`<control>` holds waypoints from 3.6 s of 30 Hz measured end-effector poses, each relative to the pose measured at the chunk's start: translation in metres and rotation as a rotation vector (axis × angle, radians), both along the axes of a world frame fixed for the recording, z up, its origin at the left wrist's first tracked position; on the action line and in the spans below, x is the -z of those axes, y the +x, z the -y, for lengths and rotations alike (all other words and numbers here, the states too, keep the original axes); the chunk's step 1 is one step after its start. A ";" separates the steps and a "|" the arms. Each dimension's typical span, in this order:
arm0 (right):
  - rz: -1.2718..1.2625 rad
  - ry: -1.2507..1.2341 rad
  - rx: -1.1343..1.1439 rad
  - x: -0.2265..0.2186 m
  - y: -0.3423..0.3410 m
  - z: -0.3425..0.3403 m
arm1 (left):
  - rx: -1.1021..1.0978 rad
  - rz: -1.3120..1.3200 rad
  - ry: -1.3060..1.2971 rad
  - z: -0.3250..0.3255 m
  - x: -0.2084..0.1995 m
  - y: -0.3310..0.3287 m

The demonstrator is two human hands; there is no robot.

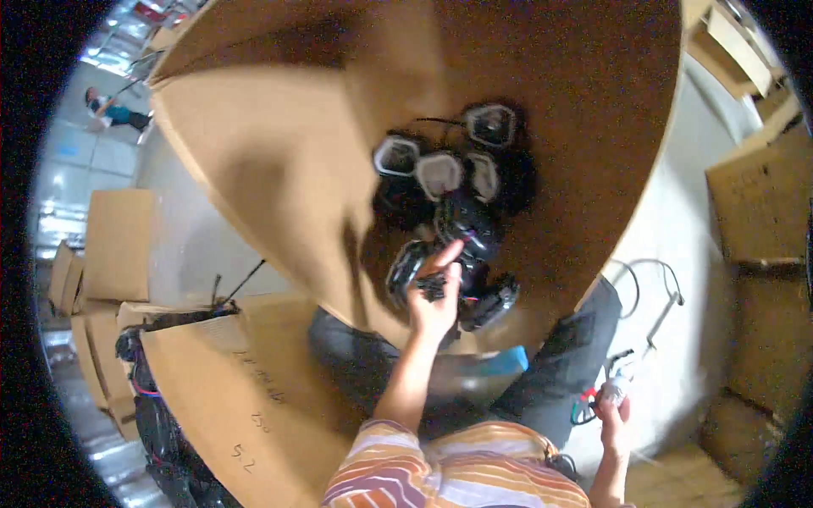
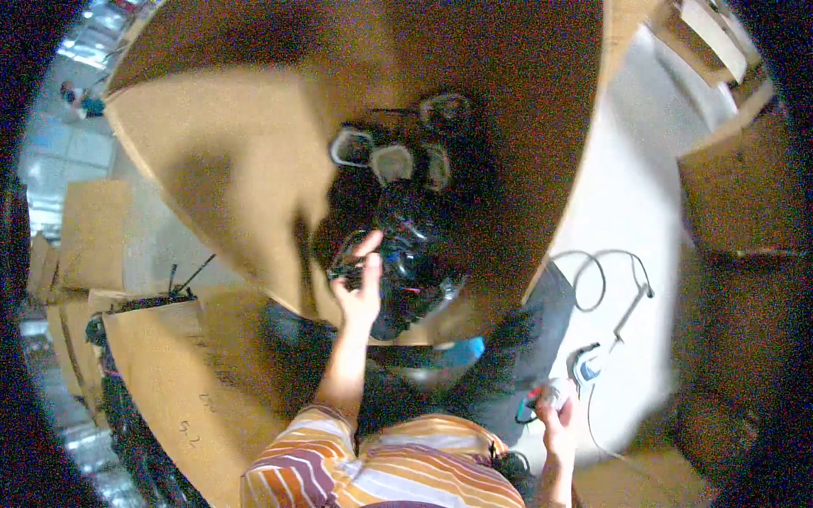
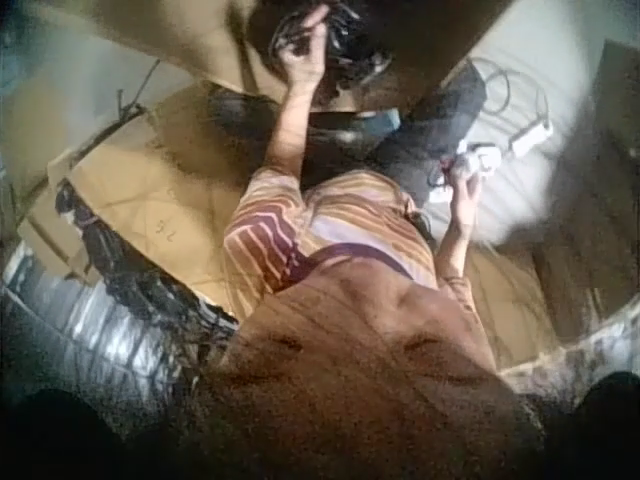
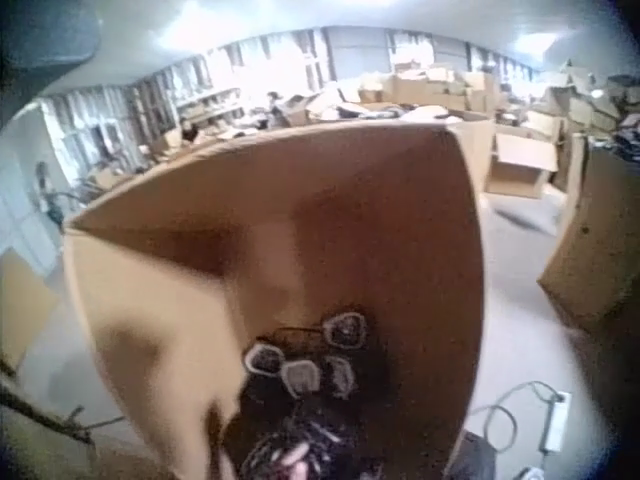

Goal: The person inspects and sorts black plastic light assemblies by hand, moving them between large cardboard boxes while using a handheld electronic scanner.

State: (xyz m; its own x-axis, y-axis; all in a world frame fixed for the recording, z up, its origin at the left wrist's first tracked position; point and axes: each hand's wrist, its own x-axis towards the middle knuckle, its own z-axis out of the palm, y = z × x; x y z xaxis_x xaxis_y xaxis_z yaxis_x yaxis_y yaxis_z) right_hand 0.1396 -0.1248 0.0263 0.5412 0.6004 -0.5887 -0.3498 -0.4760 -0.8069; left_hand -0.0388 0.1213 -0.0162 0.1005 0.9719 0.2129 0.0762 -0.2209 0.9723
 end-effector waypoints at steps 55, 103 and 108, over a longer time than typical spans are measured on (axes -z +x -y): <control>0.032 0.124 -0.620 -0.018 0.019 0.020 | 1.987 -0.138 -0.303 0.111 0.004 0.078; 0.319 0.274 -0.154 0.000 0.009 0.082 | 1.044 -1.043 0.199 0.082 -0.234 0.034; 0.364 0.354 -0.239 0.002 0.007 0.074 | 0.620 -1.121 0.418 0.085 -0.344 -0.023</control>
